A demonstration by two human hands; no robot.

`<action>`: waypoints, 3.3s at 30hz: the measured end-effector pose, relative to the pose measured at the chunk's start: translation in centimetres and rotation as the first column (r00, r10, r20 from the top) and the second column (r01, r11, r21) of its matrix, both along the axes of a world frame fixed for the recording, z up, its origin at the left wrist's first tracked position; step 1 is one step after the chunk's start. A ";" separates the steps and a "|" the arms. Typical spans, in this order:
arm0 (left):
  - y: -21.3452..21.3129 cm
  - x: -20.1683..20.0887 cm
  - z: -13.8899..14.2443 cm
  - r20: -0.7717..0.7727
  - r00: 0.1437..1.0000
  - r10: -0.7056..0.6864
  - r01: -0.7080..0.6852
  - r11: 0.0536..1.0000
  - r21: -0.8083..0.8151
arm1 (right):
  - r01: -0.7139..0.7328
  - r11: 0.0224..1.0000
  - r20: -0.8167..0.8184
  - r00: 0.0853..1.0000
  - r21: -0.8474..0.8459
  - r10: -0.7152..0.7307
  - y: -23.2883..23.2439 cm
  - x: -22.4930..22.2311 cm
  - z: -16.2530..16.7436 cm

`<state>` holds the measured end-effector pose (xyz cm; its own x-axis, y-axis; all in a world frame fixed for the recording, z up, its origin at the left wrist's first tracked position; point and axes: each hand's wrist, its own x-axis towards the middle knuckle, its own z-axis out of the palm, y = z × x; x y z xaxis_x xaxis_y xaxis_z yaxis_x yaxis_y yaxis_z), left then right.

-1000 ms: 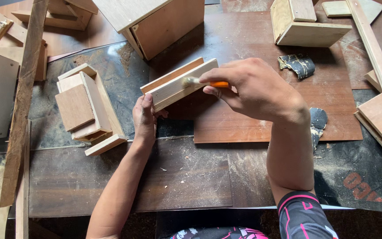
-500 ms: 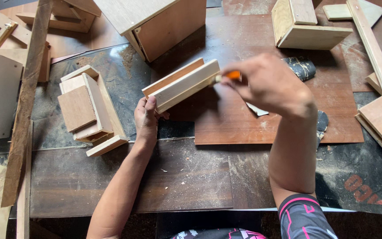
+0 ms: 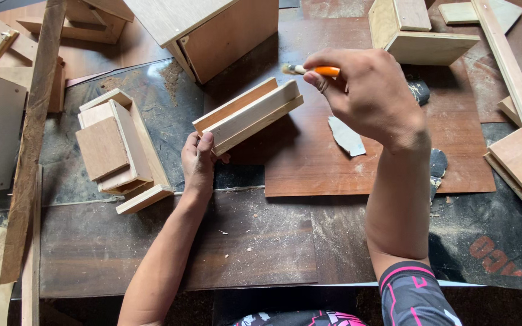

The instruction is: The person sands the surfaces and edges of small wooden box parts using a sanding block, turning the pieces to reach different sides. They then pick up a paintbrush and brush the surface of a wooden box part.

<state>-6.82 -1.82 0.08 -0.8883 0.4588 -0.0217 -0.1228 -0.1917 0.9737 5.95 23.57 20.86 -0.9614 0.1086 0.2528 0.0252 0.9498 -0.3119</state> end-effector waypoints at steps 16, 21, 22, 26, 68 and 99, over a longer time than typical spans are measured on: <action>0.0 -0.1 -0.3 -0.002 1.000 -0.002 0.002 1.000 0.004 | -0.016 1.000 0.248 0.969 -0.006 0.017 0.0 0.7 0.4; -0.2 -0.1 -0.7 -0.006 1.000 -0.003 0.003 1.000 -0.007 | -0.004 1.000 -0.136 0.991 0.019 0.007 -0.3 0.7 0.4; -0.1 -0.1 -0.8 -0.016 1.000 0.003 -0.003 1.000 -0.011 | 0.082 0.997 -0.017 0.996 -0.011 -0.082 -0.6 0.6 0.5; 0.1 0.2 -0.6 -0.051 0.999 0.010 -0.011 1.000 -0.018 | 0.060 0.991 0.554 0.824 0.121 -0.118 -1.9 0.2 0.8; 0.9 3.2 -0.5 -0.885 0.387 -0.260 -0.095 0.943 -0.319 | 0.406 0.908 -0.098 0.913 0.101 -0.397 -3.4 -1.8 -1.4; 0.4 2.9 -1.4 -0.893 0.363 -0.265 -0.137 0.933 -0.333 | 0.307 0.948 -0.151 0.944 0.088 -0.292 -5.7 -1.9 -1.7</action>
<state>-3.96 -1.45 -1.33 -0.4053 0.6583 0.6343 0.8791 0.0903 0.4681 4.02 17.82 19.19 -0.8449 0.3507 0.4040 0.2785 0.9331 -0.2275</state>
